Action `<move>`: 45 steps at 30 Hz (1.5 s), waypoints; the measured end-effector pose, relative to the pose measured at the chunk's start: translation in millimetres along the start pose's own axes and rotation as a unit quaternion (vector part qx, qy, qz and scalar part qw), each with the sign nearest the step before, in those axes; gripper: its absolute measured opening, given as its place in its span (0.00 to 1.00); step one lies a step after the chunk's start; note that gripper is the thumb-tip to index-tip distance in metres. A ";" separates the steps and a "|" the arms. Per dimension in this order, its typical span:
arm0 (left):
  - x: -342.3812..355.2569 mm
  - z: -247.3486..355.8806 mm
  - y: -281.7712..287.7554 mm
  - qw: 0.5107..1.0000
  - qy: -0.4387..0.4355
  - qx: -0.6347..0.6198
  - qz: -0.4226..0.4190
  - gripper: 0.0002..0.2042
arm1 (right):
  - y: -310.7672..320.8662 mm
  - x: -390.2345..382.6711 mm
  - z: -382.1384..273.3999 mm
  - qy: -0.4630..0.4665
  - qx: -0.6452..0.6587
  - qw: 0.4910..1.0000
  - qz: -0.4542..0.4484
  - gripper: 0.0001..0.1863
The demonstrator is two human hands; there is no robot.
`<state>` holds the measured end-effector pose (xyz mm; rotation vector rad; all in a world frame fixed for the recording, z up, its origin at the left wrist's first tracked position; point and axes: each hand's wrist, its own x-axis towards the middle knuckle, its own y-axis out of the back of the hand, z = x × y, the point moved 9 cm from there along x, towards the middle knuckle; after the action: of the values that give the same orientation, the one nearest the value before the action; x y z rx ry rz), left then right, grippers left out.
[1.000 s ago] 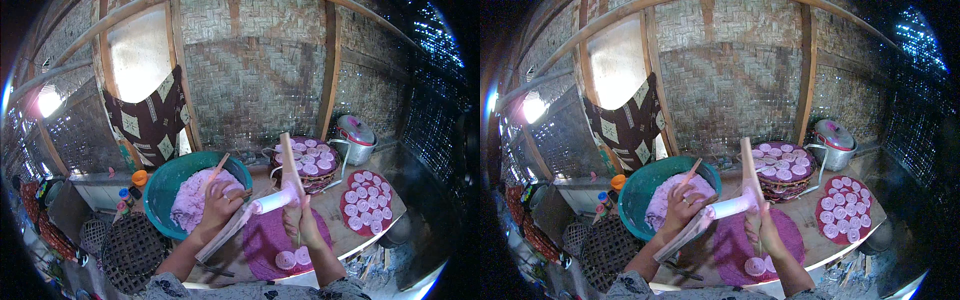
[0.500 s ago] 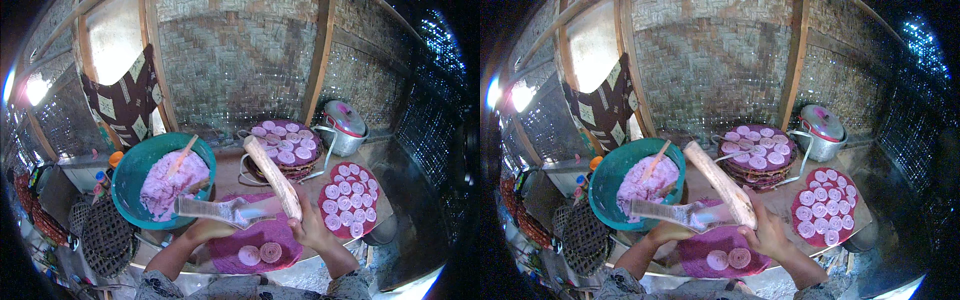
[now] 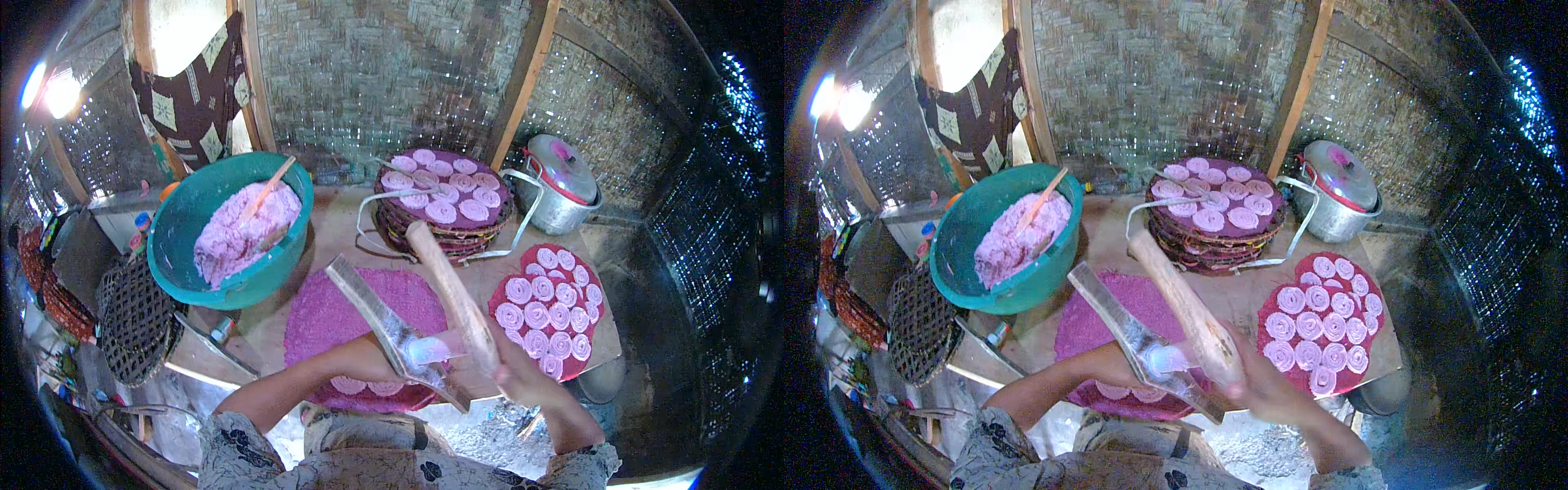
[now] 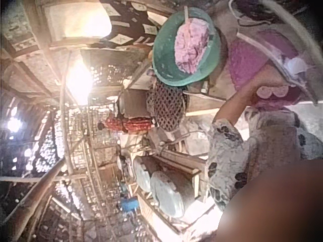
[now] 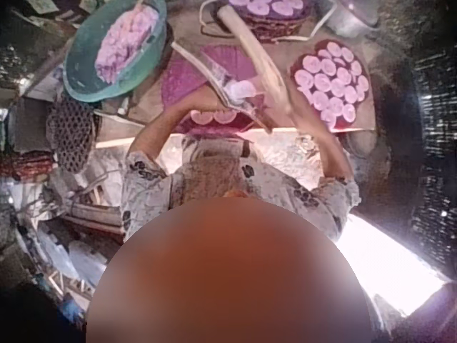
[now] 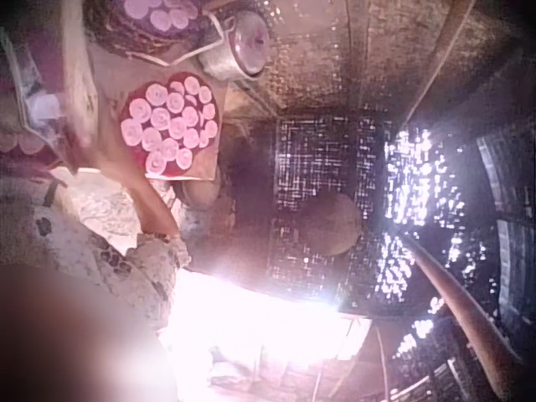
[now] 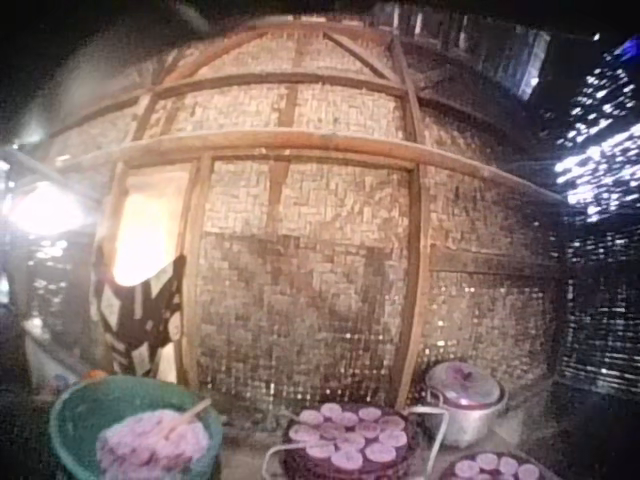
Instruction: The person scoops pink dough from a green bowl into a wooden mold, then presses and releases it onto a pink mat to form rose-shaped rolls. The person repeats this process, arranging the finished rolls on the mat and in a woven basket.
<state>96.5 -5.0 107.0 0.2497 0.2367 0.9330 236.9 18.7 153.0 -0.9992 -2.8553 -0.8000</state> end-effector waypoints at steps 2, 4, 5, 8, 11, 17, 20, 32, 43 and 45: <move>6.4 27.3 -5.1 0.998 -0.064 -0.008 0.012 0.22 | -10.2 -18.9 6.2 -0.143 0.230 0.948 -0.169 0.56; 15.6 40.1 -15.6 0.986 -0.162 -0.024 0.015 0.19 | -13.6 -39.1 10.1 -0.140 0.408 0.873 -0.227 0.56; 19.1 52.9 -17.8 0.982 -0.187 0.004 -0.003 0.24 | -15.5 -49.2 14.0 -0.127 0.477 0.837 -0.236 0.56; 18.3 116.3 0.2 0.944 -0.322 0.047 0.055 0.41 | -17.5 -71.5 26.0 -0.094 0.597 0.763 -0.231 0.56; 41.2 165.0 23.8 0.903 -0.399 -0.152 0.052 0.46 | -20.4 -78.8 32.1 -0.071 0.659 0.719 -0.210 0.56; 109.0 143.7 36.1 0.863 -0.342 -0.362 0.084 0.45 | -50.4 -86.5 55.2 -0.068 0.731 0.648 -0.202 0.56; 128.6 122.8 24.9 0.839 -0.308 -0.442 0.072 0.46 | -62.0 -90.6 64.7 -0.071 0.749 0.634 -0.176 0.56; 170.6 42.8 29.1 0.783 -0.264 -0.562 -0.023 0.37 | -61.9 -84.8 72.7 -0.111 0.733 0.656 -0.145 0.58; 196.0 -112.6 43.5 0.580 -0.221 -0.779 -0.088 0.33 | -45.5 -78.7 140.3 -0.368 0.515 0.772 -0.063 0.56; 194.4 -127.8 44.3 0.558 -0.227 -0.797 -0.037 0.31 | -41.6 -76.4 144.0 -0.405 0.452 0.793 -0.051 0.52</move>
<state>135.2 192.5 -17.9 -1.2287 -1.1197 0.6420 295.2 14.5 -4.8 -1.1427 -3.1879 1.2571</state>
